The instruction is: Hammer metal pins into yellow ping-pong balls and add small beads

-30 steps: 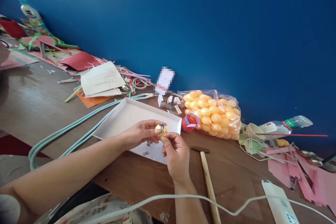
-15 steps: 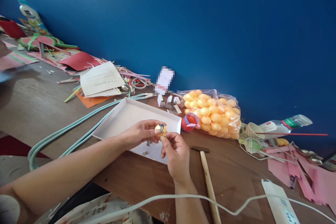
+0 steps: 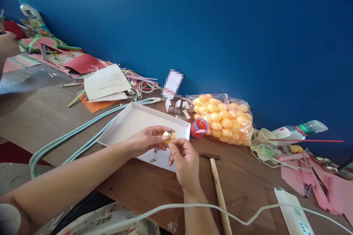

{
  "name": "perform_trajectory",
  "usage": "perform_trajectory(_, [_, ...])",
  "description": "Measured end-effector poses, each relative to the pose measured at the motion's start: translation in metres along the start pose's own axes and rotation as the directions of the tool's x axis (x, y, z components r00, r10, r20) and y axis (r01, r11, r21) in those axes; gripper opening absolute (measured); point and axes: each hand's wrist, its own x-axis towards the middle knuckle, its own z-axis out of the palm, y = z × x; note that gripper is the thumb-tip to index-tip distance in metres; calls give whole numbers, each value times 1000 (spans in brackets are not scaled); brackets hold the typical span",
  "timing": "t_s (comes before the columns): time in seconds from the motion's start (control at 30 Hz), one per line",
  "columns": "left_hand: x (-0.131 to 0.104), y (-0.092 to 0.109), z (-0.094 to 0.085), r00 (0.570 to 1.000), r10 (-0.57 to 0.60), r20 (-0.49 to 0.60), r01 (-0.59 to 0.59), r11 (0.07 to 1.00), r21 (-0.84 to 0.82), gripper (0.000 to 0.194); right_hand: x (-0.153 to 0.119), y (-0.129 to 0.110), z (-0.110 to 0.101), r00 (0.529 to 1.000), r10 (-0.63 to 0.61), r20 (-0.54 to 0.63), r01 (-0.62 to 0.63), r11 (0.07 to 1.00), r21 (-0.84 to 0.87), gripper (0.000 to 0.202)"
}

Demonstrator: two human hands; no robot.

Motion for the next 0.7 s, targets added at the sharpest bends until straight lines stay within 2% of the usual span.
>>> perform_trajectory(0.7, [0,-1,0,1000,-19,19,20,999,-50,41,-1,-1,0,1000,7,4,-7,1000,21,16])
